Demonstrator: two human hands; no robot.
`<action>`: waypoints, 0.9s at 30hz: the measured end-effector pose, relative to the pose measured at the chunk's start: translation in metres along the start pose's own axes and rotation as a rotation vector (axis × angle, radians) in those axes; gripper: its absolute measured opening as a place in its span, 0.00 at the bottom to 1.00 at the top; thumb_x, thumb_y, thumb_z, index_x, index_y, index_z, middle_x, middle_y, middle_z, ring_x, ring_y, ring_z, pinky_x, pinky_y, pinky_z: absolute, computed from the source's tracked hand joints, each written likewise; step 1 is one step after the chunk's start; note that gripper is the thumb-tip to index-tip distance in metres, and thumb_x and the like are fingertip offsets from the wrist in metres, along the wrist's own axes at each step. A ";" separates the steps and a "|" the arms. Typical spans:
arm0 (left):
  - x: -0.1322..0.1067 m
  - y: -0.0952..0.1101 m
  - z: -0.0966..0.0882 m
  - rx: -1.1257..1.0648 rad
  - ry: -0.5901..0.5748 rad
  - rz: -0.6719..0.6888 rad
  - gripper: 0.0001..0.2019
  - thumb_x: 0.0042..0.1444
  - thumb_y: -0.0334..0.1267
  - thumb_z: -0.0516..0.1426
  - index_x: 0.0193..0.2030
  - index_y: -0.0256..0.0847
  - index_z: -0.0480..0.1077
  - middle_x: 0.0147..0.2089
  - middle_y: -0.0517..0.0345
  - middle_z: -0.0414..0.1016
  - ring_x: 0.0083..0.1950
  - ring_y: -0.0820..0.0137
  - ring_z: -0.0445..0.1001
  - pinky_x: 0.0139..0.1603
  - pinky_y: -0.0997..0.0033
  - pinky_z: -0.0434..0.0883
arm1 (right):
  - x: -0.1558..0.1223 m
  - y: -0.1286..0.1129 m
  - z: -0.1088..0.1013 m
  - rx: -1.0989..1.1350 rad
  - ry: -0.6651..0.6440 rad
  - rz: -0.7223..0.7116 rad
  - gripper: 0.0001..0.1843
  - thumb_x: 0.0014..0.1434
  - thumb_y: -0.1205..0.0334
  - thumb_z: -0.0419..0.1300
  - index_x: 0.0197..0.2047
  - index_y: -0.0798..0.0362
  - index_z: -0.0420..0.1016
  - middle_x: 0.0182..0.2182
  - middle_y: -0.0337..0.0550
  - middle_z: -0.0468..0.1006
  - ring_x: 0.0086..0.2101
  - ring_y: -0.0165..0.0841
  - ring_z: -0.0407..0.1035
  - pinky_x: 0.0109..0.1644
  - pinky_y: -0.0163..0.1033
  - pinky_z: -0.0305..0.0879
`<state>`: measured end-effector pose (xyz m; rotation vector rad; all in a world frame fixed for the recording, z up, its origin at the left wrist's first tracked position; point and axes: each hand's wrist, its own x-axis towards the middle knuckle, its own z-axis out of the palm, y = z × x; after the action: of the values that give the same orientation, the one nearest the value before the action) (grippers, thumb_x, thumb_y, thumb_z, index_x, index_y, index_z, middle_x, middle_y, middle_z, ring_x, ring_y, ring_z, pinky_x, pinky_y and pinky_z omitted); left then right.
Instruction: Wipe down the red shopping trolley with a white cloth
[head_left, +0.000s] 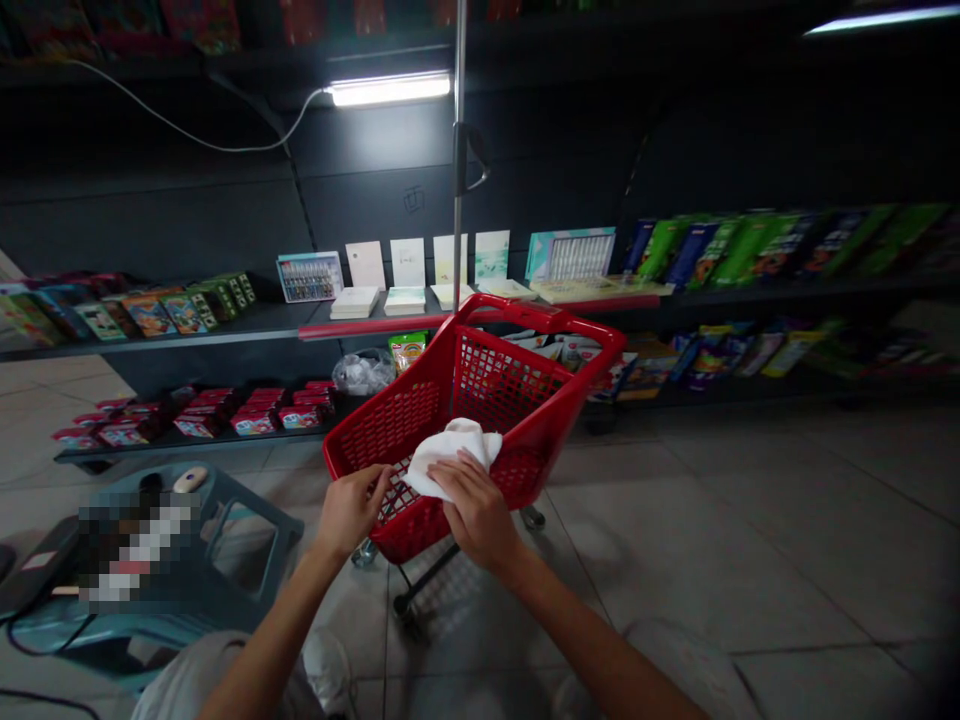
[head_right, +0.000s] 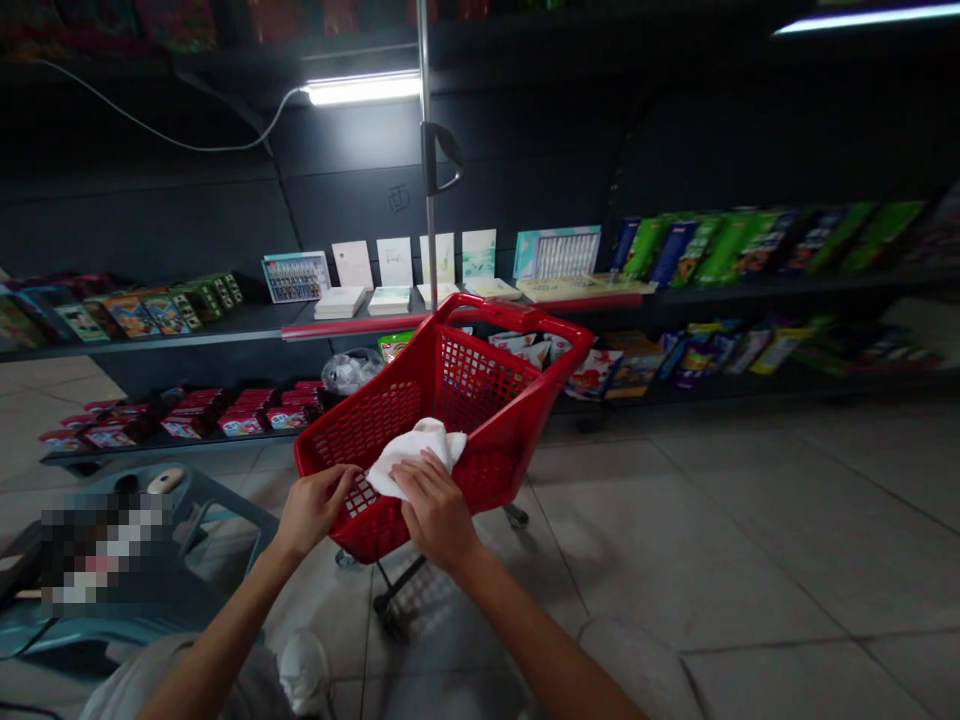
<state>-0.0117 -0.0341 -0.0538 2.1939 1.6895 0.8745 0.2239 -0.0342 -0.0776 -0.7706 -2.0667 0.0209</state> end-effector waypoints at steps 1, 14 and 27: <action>-0.001 0.005 0.000 0.000 -0.008 0.001 0.21 0.71 0.51 0.47 0.48 0.45 0.79 0.47 0.55 0.84 0.46 0.67 0.82 0.47 0.73 0.71 | 0.001 0.001 -0.002 -0.016 -0.027 -0.015 0.27 0.64 0.73 0.48 0.64 0.56 0.69 0.57 0.51 0.77 0.61 0.38 0.67 0.74 0.58 0.55; 0.011 0.020 0.015 0.227 -0.311 0.195 0.29 0.73 0.52 0.40 0.29 0.42 0.72 0.30 0.54 0.78 0.33 0.69 0.75 0.36 0.70 0.62 | -0.014 0.093 -0.083 -0.349 0.051 0.188 0.30 0.67 0.73 0.43 0.70 0.56 0.65 0.66 0.51 0.69 0.69 0.39 0.59 0.75 0.58 0.54; 0.028 0.024 0.024 0.340 -0.328 0.218 0.12 0.61 0.47 0.55 0.38 0.43 0.76 0.38 0.52 0.82 0.39 0.63 0.79 0.39 0.68 0.67 | 0.000 0.024 -0.007 -0.164 0.034 0.172 0.27 0.65 0.75 0.47 0.64 0.59 0.71 0.59 0.54 0.76 0.64 0.41 0.65 0.74 0.60 0.55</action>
<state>0.0263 -0.0115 -0.0516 2.6056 1.5486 0.2523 0.2416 -0.0168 -0.0807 -1.0417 -1.9819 -0.0665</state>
